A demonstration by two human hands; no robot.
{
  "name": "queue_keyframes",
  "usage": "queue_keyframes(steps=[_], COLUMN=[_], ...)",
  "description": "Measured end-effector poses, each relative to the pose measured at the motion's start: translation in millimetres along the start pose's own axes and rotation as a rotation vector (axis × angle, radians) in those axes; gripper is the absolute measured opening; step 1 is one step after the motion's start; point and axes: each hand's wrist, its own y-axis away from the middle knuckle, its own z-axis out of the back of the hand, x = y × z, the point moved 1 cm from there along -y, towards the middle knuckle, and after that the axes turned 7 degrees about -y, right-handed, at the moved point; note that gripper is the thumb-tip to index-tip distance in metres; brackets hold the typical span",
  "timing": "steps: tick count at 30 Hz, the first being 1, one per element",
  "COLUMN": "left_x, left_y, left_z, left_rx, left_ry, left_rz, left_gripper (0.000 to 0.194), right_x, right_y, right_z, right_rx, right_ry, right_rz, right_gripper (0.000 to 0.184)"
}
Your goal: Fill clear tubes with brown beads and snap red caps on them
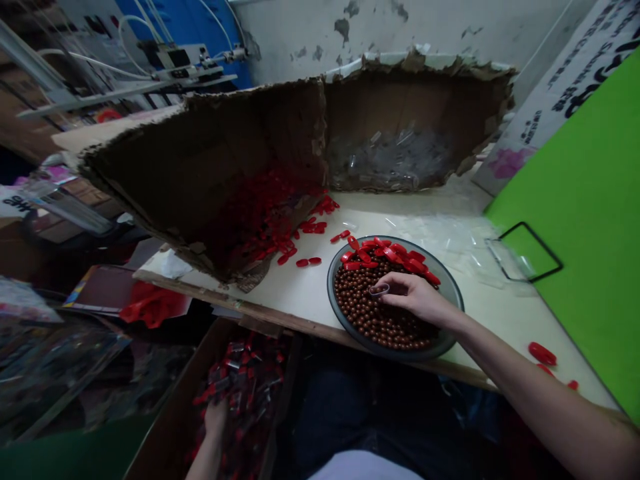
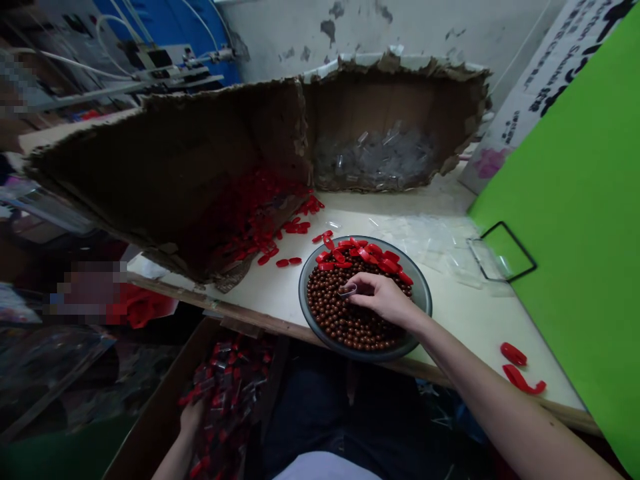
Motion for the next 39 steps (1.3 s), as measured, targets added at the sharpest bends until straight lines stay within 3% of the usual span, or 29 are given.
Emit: queue_keyframes(steps=[2,4,7,9,13,17,19,21,25,30,35,39], left_x=[-18,-52,-131,-190,-289,-342,-355,-362,-367,-365,-361,-359], left_y=[-5,-3,23,55,129,177,188,193,194,189,182,179], left_z=[5.8,14.7,33.1,44.4,47.8,28.5,18.3,11.5,9.7,15.0,13.7,14.2], left_rx=[-0.053,-0.113,-0.171,-0.103,0.304,0.782,0.936,1.014,1.109,1.201,1.242,1.247], left_ry=[0.032,0.115,0.435,0.596,0.761,0.810,0.828,0.841,0.838,0.842,0.885,0.950], left_rz=[0.033,-0.024,-0.322,-0.497,-0.745,-0.896,-0.908,-0.878,-0.769,-0.667,-0.582,-0.539], left_gripper=[0.035,0.043,0.043,0.037,0.027,0.038,0.042,0.037,0.029,0.032,0.034,0.037], right_x=[5,11,17,21,30,41,44,45,45,50,44,20], right_y=[5,9,17,22,31,38,41,42,42,42,38,29], right_z=[2,4,6,6,6,7,8,10,15,24,36,50], right_rx=[-0.022,-0.077,-0.151,-0.164,-0.213,-0.211,-0.207,-0.202,-0.150,-0.057,-0.099,-0.111], right_ry=[-0.126,-0.204,-0.291,-0.313,-0.288,-0.225,-0.170,-0.097,-0.050,-0.046,-0.029,0.410], right_rz=[-0.007,0.000,0.015,0.016,0.050,0.128,0.168,0.195,0.183,0.102,0.058,0.075], right_gripper=[0.028,0.031,0.035,0.036,0.036,0.041,0.042,0.037,0.031,0.029,0.028,0.021])
